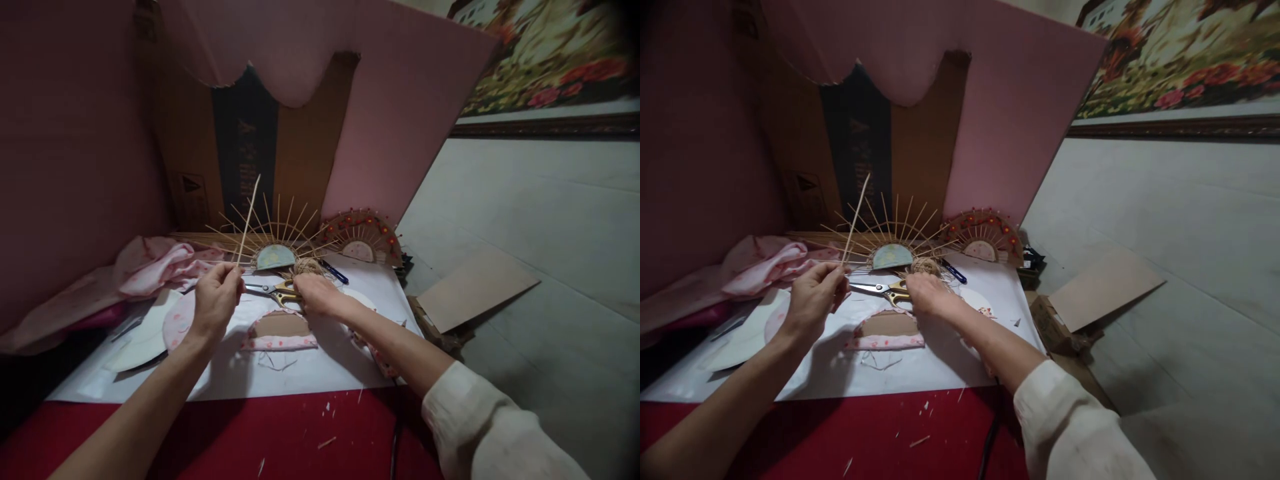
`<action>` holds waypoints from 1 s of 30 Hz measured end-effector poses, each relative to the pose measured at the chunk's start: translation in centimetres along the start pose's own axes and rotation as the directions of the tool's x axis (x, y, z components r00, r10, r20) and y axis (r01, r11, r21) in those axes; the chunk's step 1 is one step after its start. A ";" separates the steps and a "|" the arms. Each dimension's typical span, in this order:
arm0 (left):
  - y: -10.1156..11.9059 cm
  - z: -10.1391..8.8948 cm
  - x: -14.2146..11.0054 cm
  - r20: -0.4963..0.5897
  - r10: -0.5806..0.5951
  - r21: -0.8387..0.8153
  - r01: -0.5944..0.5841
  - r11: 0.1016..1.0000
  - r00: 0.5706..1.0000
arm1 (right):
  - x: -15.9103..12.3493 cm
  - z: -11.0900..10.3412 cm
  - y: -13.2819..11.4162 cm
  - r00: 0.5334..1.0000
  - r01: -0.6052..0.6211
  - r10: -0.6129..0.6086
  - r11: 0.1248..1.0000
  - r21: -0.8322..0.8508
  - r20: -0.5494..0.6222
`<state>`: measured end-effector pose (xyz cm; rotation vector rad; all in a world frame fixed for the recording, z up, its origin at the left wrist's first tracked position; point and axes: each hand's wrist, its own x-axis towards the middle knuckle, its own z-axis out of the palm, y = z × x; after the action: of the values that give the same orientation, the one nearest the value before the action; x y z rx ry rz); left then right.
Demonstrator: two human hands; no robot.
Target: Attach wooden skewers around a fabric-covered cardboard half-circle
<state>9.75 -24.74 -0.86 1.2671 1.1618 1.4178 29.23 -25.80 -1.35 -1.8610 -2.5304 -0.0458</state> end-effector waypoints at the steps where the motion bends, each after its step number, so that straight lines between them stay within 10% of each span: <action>1: 0.1 0.0 0.0 0.016 0.012 -0.044 -0.012 0.999 1.000 | 0.6 0.2 -0.1 1.000 0.005 -0.005 1.000 0.006 0.020; 19: 0.4 -0.3 -0.3 0.275 -0.117 -0.320 0.206 0.925 0.954 | -1.0 -4.7 0.3 0.971 0.205 -0.222 0.965 -0.166 -0.093; 25: 0.4 0.1 -0.6 0.261 -0.094 -0.290 0.171 0.942 0.961 | -5.1 -4.9 1.9 0.974 -0.025 -0.007 0.990 -0.137 -0.228; 30: -0.1 0.4 -0.4 0.122 -0.118 -0.254 0.145 0.956 0.986 | -8.6 -2.2 3.4 0.886 -0.183 0.373 0.826 0.533 -0.274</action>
<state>10.15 -25.10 -1.03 1.0457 0.9344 1.3394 34.99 -33.06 0.83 -1.7803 -1.7770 0.2148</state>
